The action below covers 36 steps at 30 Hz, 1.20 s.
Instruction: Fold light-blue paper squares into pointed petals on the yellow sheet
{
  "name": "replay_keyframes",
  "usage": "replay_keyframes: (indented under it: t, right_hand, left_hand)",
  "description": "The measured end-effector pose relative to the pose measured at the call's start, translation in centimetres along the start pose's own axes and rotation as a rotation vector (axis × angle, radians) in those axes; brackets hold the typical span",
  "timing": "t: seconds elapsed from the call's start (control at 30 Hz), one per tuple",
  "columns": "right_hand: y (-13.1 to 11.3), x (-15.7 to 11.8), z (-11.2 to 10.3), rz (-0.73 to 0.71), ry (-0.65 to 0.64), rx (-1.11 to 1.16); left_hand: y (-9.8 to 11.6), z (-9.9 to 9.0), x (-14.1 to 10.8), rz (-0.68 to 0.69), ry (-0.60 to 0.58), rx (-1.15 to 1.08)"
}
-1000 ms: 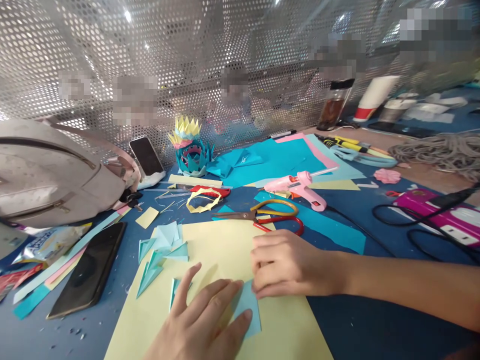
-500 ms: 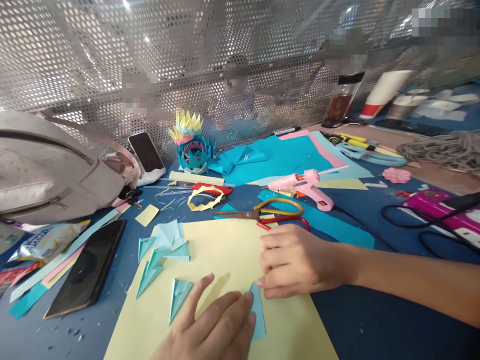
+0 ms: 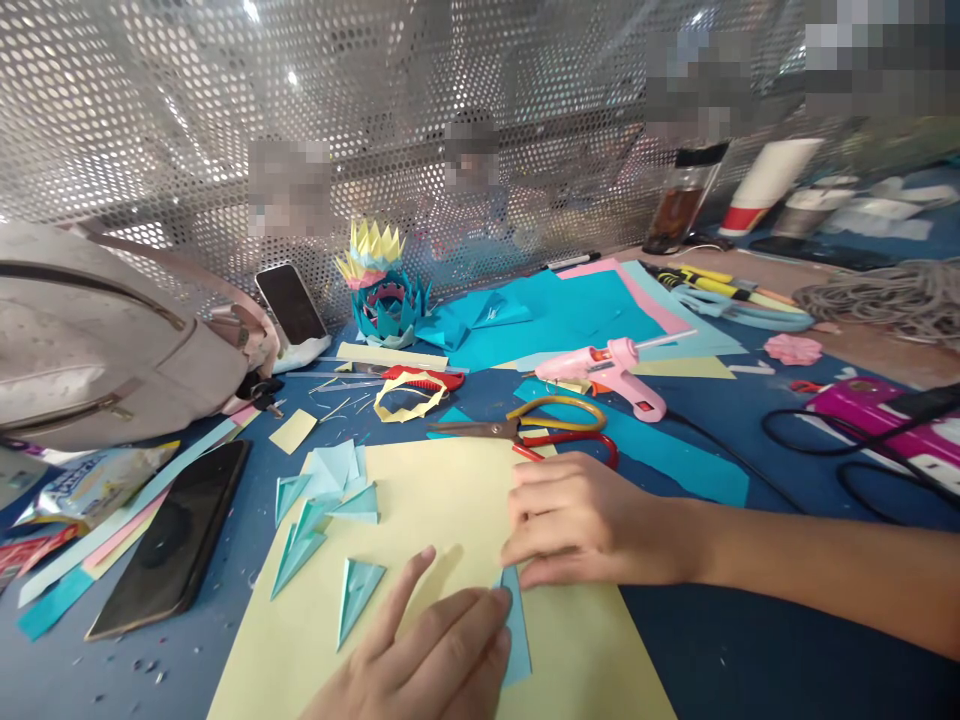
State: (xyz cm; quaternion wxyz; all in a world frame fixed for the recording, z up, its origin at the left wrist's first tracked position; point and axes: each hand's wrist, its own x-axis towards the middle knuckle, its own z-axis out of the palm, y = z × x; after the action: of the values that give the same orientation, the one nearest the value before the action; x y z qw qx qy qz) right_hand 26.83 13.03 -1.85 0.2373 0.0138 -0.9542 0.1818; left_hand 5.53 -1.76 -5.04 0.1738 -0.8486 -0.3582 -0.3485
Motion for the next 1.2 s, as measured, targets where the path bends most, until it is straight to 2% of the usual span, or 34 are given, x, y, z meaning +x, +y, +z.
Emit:
replay_keyframes:
  t: [0.13,0.23,0.33,0.47,0.53,0.93,1.2]
  right_hand:
    - [-0.1,0.0,0.1,0.018,-0.004,0.022]
    - [-0.2,0.0,0.1,0.024,-0.010,0.029]
    - [-0.2,0.0,0.0,0.014,-0.020,0.017]
    - [-0.2,-0.1,0.0,-0.012,-0.030,-0.023]
    - [-0.2,-0.1,-0.1,-0.022,-0.037,-0.039]
    - [-0.3,0.0,-0.3,-0.050,-0.073,-0.065]
    - [-0.5,-0.1,-0.4,-0.053,-0.117,-0.108]
  left_hand:
    - [-0.4,-1.7,0.4,0.046,-0.236,-0.014]
    - [-0.5,-2.2,0.2,0.043,-0.286,-0.018]
    - [-0.4,-1.5,-0.4,0.028,-0.241,-0.020]
    - [-0.1,0.0,-0.8,-0.003,-0.050,-0.026]
    - [0.0,0.4,-0.7,-0.025,-0.003,-0.030]
    - [-0.2,0.7,-0.7,0.043,0.031,-0.017]
    - [-0.6,0.5,-1.4,0.121,-0.067,0.017]
